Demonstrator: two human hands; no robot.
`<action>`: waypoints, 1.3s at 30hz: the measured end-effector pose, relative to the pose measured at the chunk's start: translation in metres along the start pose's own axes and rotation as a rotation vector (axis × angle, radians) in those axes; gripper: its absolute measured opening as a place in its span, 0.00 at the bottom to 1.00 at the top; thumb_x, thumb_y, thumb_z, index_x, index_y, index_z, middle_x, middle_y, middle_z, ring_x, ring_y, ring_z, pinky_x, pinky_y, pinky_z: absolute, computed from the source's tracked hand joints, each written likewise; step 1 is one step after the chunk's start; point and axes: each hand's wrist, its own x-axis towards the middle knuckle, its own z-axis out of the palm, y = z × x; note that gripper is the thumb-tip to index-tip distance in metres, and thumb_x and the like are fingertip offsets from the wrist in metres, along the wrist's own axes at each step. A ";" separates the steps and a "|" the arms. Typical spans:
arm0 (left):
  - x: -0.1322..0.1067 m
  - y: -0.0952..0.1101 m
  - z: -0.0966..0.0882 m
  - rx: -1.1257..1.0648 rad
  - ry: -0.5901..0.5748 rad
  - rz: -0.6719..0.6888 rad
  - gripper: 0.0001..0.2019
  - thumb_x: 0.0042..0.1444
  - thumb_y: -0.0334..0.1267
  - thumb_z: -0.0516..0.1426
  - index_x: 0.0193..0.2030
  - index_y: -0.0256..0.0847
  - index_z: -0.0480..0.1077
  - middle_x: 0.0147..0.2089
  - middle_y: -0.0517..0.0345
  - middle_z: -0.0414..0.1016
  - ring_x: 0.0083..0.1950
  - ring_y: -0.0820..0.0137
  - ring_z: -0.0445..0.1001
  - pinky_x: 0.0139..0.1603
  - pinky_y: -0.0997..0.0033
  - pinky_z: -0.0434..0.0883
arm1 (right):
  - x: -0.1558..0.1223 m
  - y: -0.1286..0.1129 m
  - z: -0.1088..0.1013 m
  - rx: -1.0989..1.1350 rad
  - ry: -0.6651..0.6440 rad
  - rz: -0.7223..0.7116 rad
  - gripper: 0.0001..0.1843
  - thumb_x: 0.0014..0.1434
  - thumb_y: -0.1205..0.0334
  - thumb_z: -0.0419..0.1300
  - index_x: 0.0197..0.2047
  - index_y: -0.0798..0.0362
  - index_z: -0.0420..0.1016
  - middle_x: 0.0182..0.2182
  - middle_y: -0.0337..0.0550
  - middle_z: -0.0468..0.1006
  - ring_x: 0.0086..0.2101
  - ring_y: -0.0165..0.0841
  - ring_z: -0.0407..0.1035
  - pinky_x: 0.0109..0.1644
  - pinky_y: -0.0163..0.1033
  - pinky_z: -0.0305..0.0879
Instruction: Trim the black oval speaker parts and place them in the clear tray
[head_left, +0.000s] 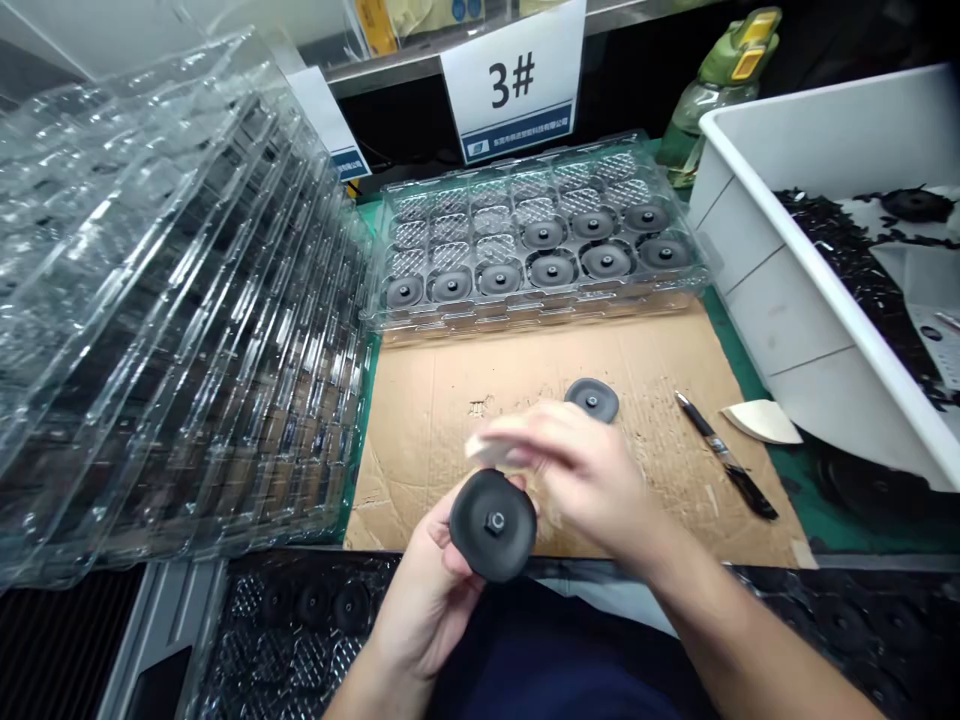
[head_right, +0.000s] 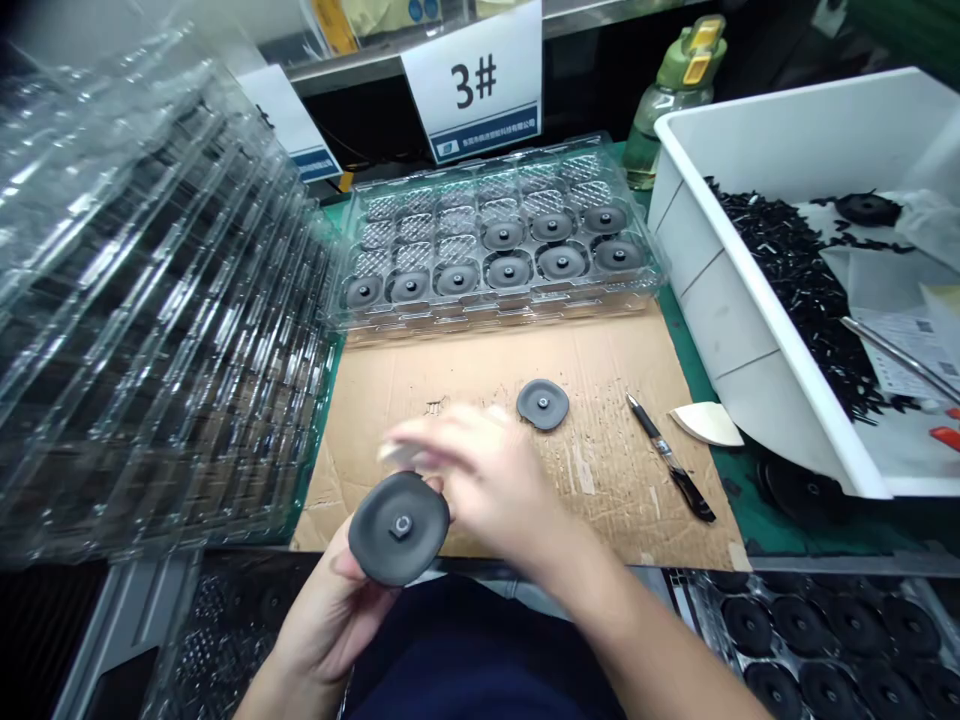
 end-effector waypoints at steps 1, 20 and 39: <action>0.000 0.000 -0.001 -0.029 0.001 0.012 0.31 0.31 0.48 0.69 0.47 0.45 0.74 0.44 0.55 0.78 0.44 0.65 0.76 0.47 0.73 0.71 | -0.001 0.015 0.001 -0.014 0.058 0.126 0.15 0.62 0.69 0.49 0.45 0.49 0.75 0.40 0.40 0.78 0.40 0.32 0.70 0.42 0.38 0.62; -0.007 0.001 -0.010 -0.175 -0.128 0.027 0.29 0.48 0.57 0.56 0.59 0.58 0.62 0.49 0.56 0.74 0.42 0.65 0.78 0.42 0.67 0.75 | -0.034 0.064 0.047 -0.025 0.057 0.319 0.16 0.59 0.67 0.52 0.49 0.53 0.73 0.44 0.47 0.72 0.26 0.28 0.66 0.34 0.39 0.69; -0.008 -0.001 -0.011 1.107 -0.158 0.932 0.57 0.44 0.24 0.64 0.67 0.57 0.27 0.56 0.51 0.69 0.56 0.64 0.68 0.59 0.59 0.62 | -0.082 0.021 0.013 -0.086 0.118 0.146 0.20 0.63 0.68 0.51 0.59 0.48 0.62 0.38 0.42 0.73 0.27 0.27 0.66 0.30 0.32 0.67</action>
